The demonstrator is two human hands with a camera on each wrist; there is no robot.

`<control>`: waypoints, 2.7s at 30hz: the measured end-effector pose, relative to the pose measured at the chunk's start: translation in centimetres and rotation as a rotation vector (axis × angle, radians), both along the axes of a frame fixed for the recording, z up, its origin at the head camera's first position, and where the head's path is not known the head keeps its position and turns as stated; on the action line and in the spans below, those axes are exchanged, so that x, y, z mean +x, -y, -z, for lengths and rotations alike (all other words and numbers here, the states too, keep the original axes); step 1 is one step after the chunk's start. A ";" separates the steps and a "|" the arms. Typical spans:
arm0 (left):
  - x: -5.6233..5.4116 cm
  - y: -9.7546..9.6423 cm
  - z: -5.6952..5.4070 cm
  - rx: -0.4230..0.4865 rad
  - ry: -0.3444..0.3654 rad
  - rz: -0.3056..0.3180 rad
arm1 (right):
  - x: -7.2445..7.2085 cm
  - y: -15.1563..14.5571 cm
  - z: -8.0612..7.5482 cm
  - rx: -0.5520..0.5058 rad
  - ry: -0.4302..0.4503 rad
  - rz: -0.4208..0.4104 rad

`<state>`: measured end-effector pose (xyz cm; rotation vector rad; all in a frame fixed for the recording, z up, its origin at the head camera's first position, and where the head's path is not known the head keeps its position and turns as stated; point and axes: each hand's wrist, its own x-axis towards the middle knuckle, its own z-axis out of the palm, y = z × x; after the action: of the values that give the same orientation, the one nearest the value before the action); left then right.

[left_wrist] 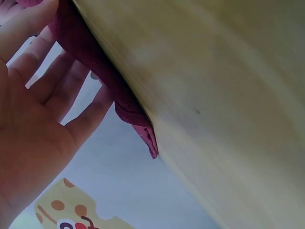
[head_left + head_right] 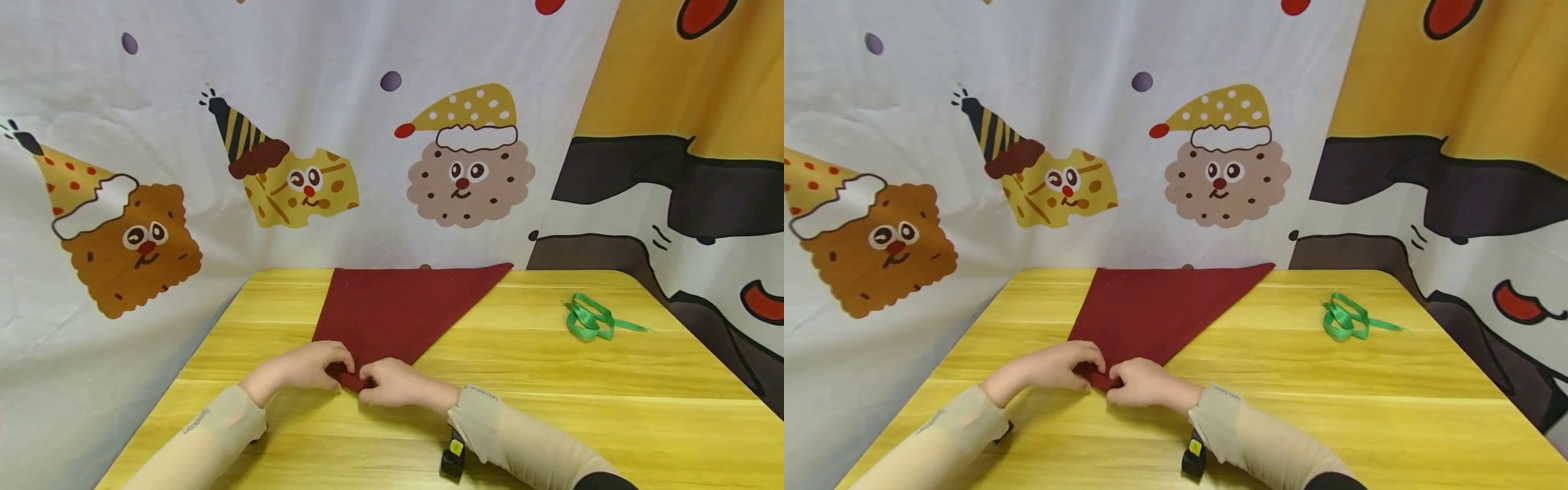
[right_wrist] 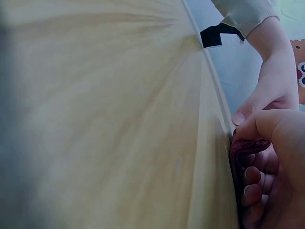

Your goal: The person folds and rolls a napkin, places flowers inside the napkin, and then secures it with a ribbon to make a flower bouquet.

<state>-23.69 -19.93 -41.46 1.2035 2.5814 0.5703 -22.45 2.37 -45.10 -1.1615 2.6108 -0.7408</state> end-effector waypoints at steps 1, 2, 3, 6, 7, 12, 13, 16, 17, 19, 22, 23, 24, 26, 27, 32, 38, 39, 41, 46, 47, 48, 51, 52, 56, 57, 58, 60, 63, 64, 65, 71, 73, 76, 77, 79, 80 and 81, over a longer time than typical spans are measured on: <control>0.0 0.0 0.0 -0.002 -0.001 0.001 | 0.0 0.0 0.0 -0.005 0.008 0.002; -0.1 -0.1 0.0 -0.007 -0.002 -0.001 | 0.0 -0.1 0.0 -0.010 0.010 0.003; -0.1 -0.1 0.1 -0.010 -0.009 0.001 | 0.0 -0.1 0.0 -0.017 0.013 0.005; -0.2 -0.3 0.2 -0.020 -0.044 0.007 | 0.0 -0.3 0.0 -0.048 0.035 0.013; -0.2 -0.3 0.2 -0.025 -0.052 0.001 | 0.1 -0.4 -0.1 -0.066 0.050 0.017; -0.1 -0.7 0.1 -0.049 -0.069 -0.027 | 0.3 -0.8 -0.4 -0.156 0.130 0.041; -0.1 -0.8 0.1 -0.052 -0.070 -0.029 | 0.3 -0.8 -0.3 -0.170 0.138 0.044; -0.1 -0.8 0.1 -0.050 -0.074 -0.024 | 0.1 -1.0 0.1 -0.195 0.140 0.056; -0.1 -0.8 0.2 -0.048 -0.079 -0.018 | 0.1 -1.0 0.2 -0.201 0.137 0.060; -0.2 -0.8 0.2 -0.044 -0.091 -0.007 | -0.1 -1.1 0.4 -0.207 0.112 0.064; -0.3 -0.8 0.3 -0.040 -0.109 0.006 | -0.2 -1.3 0.7 -0.209 0.063 0.074; -0.3 -0.8 0.3 -0.041 -0.113 0.009 | -0.2 -1.3 0.7 -0.213 0.051 0.077; -0.3 -0.8 0.4 -0.042 -0.115 0.009 | -0.2 -1.3 0.8 -0.217 0.037 0.078; -0.3 -0.9 0.3 -0.043 -0.120 0.014 | -0.2 -1.4 0.8 -0.231 0.039 0.082; -0.3 -0.9 0.3 -0.041 -0.119 0.016 | -0.2 -1.5 0.8 -0.240 0.044 0.084; -0.6 -1.0 -0.3 -0.037 -0.136 0.033 | 0.0 -1.6 0.7 -0.286 0.084 0.108; -1.2 -1.3 -1.1 -0.036 -0.084 0.032 | 0.1 -1.9 0.6 -0.314 0.130 0.150; -1.3 -1.3 -1.2 -0.039 -0.073 0.031 | 0.1 -2.0 0.6 -0.313 0.127 0.151; -1.4 -1.4 -1.4 -0.040 -0.065 0.039 | 0.1 -2.1 0.6 -0.311 0.127 0.152; -1.7 -1.8 -1.8 -0.046 -0.069 0.052 | 0.2 -2.4 0.4 -0.336 0.153 0.163; -1.8 -1.9 -1.8 -0.048 -0.073 0.050 | 0.2 -2.5 0.3 -0.348 0.169 0.167; -1.9 -2.0 -1.8 -0.051 -0.077 0.048 | 0.2 -2.6 0.3 -0.362 0.181 0.170; -2.1 -2.2 -2.0 -0.057 -0.094 0.044 | 0.1 -2.7 0.2 -0.409 0.246 0.186; -2.2 -2.3 -2.0 -0.060 -0.097 0.038 | 0.1 -2.7 0.3 -0.424 0.266 0.193; -2.5 -2.8 -2.1 -0.061 -0.101 0.025 | -0.1 -3.0 0.3 -0.472 0.339 0.213; -2.6 -3.0 -2.1 -0.064 -0.101 0.022 | -0.1 -3.0 0.3 -0.481 0.352 0.215; -2.6 -3.1 -2.1 -0.062 -0.102 0.023 | -0.1 -3.1 0.3 -0.483 0.357 0.217; -2.7 -3.2 -2.2 -0.064 -0.105 0.023 | -0.1 -3.2 0.2 -0.490 0.365 0.218; -2.9 -3.5 -2.4 -0.066 -0.112 0.019 | -0.1 -3.4 0.1 -0.494 0.369 0.228; -3.0 -3.6 -2.4 -0.069 -0.114 0.015 | -0.1 -3.5 0.1 -0.494 0.371 0.232; -3.0 -3.7 -2.4 -0.072 -0.117 0.011 | -0.1 -3.5 0.0 -0.495 0.375 0.236; -3.6 -4.5 -2.3 -0.082 -0.130 -0.020 | -0.5 -3.9 0.2 -0.494 0.413 0.255; -3.7 -4.8 -2.3 -0.081 -0.127 -0.026 | -0.7 -4.0 0.3 -0.499 0.420 0.251; -4.0 -5.0 -2.3 -0.084 -0.121 -0.035 | -0.7 -4.1 0.0 -0.511 0.439 0.251; -4.1 -5.0 -2.3 -0.085 -0.119 -0.036 | -0.7 -4.1 0.0 -0.521 0.451 0.250; -4.3 -5.1 -2.3 -0.081 -0.116 -0.038 | -0.7 -4.2 -0.1 -0.541 0.487 0.251; -4.5 -5.1 -2.2 -0.079 -0.112 -0.039 | -0.7 -4.2 -0.2 -0.550 0.511 0.253; -4.6 -5.1 -2.2 -0.075 -0.107 -0.040 | -0.8 -4.2 -0.3 -0.559 0.532 0.254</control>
<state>-28.25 -14.84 -39.29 1.1916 2.6946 0.4235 -23.21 6.60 -44.83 -0.5999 2.1641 -1.6467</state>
